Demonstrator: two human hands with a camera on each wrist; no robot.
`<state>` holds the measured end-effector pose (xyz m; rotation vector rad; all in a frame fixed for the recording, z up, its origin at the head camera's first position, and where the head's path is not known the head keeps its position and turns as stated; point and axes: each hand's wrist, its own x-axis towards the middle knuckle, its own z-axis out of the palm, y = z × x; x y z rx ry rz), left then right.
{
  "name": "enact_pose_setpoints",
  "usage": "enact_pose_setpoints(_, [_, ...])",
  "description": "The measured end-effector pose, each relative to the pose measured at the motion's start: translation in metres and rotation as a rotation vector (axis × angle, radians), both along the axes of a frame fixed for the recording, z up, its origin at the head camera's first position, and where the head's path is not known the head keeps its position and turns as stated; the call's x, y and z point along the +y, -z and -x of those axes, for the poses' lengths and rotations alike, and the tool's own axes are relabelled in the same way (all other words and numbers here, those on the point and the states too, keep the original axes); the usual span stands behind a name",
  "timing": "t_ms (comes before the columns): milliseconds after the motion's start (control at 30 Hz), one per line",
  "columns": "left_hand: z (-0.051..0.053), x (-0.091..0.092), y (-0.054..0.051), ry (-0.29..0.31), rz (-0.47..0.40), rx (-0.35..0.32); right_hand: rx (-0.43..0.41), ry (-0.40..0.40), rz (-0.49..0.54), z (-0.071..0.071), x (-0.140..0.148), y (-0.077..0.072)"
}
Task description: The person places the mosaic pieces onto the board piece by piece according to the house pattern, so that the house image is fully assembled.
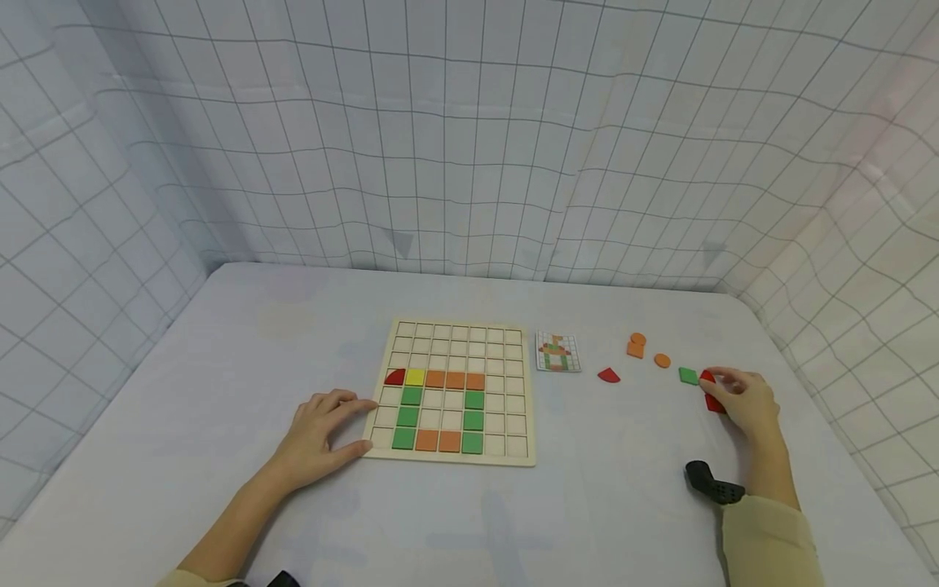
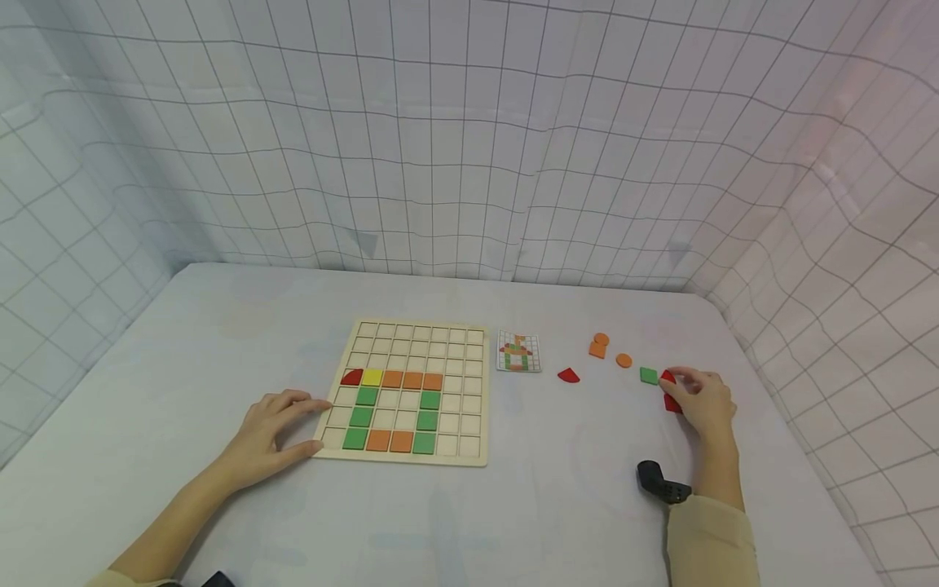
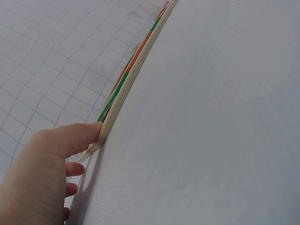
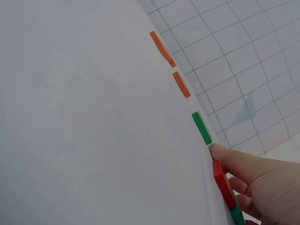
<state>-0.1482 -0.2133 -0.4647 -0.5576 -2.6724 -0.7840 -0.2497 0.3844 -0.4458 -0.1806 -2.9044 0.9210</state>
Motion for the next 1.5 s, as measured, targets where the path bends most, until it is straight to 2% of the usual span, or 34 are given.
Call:
enact_pose_setpoints(167, [0.000,0.000,0.001,-0.002,0.002,-0.002,0.018,-0.005,-0.010,0.001,0.000,0.002])
enact_pose_setpoints(333, [0.000,0.000,0.001,-0.004,-0.002,-0.006,0.053,0.007,0.027,0.000,-0.001,-0.001])
enact_pose_setpoints(500, [0.000,0.000,0.001,-0.006,0.002,-0.008,0.168,-0.015,0.033,0.003,-0.012,-0.011])
enact_pose_setpoints(667, [0.000,0.000,0.001,-0.005,0.000,-0.013,0.272,-0.054,0.049,0.009,-0.036,-0.024])
enact_pose_setpoints(833, [0.000,0.000,0.001,-0.004,-0.001,-0.009,0.314,-0.134,0.058,0.015,-0.066,-0.032])
enact_pose_setpoints(1067, [0.000,0.000,0.001,0.000,-0.001,-0.002,0.382,-0.277,0.089,0.025,-0.108,-0.032])
enact_pose_setpoints(1267, [0.000,0.000,0.001,-0.002,0.000,-0.003,0.385,-0.359,0.125,0.028,-0.143,-0.033])
enact_pose_setpoints(1500, [0.000,0.000,0.001,0.000,0.000,0.000,0.374,-0.451,0.099,0.028,-0.180,-0.033])
